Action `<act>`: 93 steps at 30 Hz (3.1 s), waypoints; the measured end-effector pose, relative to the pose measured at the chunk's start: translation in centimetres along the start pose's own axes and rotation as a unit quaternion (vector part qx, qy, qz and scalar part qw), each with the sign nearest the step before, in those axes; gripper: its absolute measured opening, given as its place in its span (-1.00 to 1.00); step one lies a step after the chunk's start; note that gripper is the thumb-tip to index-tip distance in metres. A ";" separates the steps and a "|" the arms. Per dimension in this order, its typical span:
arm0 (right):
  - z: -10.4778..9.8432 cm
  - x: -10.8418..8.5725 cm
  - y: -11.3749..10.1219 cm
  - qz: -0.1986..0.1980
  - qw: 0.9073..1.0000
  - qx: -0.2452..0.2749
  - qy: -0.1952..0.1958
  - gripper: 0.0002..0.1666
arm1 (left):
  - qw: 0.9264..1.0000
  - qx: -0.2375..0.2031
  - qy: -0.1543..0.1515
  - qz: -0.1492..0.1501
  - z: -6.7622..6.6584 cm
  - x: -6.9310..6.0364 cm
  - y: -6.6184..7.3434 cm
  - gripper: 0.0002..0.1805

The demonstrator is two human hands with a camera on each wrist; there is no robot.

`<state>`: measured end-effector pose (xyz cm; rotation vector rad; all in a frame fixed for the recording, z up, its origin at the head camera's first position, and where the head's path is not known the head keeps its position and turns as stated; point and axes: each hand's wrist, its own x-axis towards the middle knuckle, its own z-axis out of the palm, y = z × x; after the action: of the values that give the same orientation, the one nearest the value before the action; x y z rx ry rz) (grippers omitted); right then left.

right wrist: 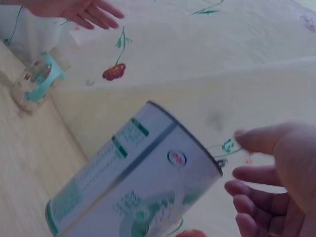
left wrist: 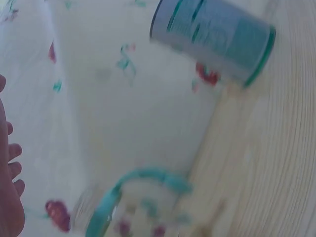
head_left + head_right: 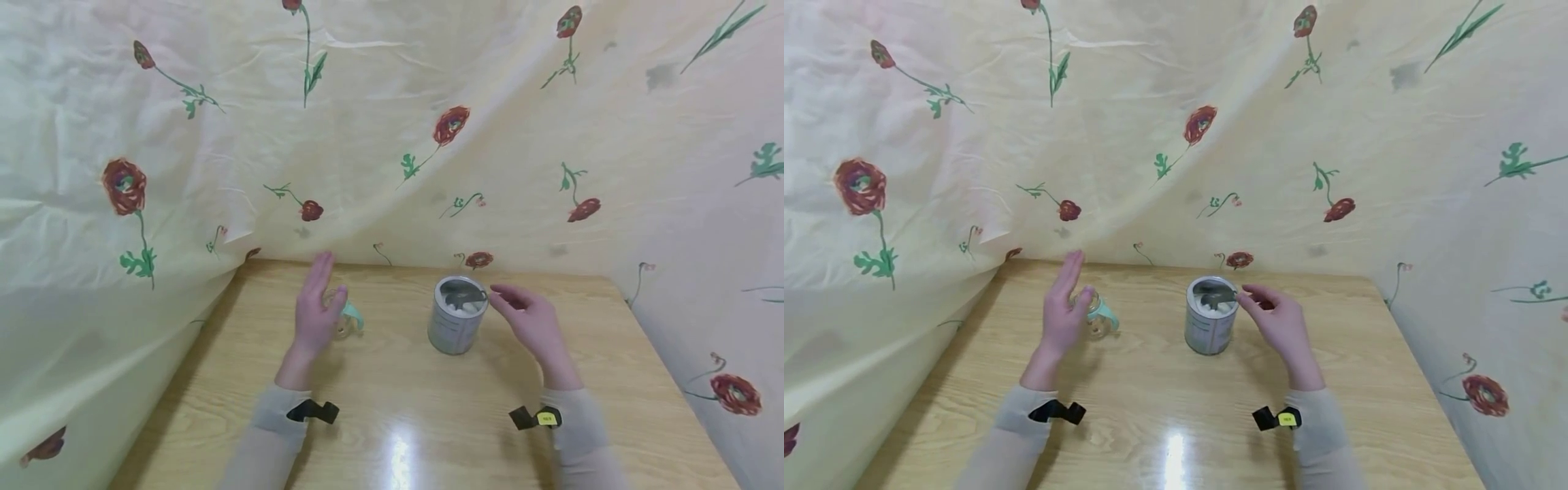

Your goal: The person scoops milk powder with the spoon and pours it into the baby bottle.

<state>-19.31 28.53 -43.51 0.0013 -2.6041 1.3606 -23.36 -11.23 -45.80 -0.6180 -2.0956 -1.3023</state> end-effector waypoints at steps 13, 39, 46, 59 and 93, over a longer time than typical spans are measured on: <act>1.4 0.6 -1.0 -0.020 0.997 -0.068 0.032 -0.61 | 0.988 -0.086 -0.122 -0.035 8.8 -0.7 3.9 -0.11; 3.8 0.1 -3.1 -0.182 0.966 -0.168 0.079 -0.83 | 0.950 -0.199 -0.154 -0.185 16.6 -2.3 4.1 0.13; 3.8 0.0 -2.7 -0.196 0.958 -0.183 0.106 -0.87 | 0.953 -0.193 -0.135 -0.189 17.1 -2.7 4.1 0.08; 3.0 0.1 -2.2 -0.243 0.940 -0.219 0.094 -0.78 | 0.953 -0.200 -0.122 -0.194 16.9 -2.8 4.4 0.04; 2.4 -1.0 -3.7 -0.068 0.996 -0.050 0.023 -0.81 | 0.949 -0.219 -0.113 -0.197 17.1 -2.9 4.3 0.02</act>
<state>-18.41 24.37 -42.01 0.1296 -2.5787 1.1712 -22.53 5.84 -51.08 -0.5658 -2.1979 -2.0448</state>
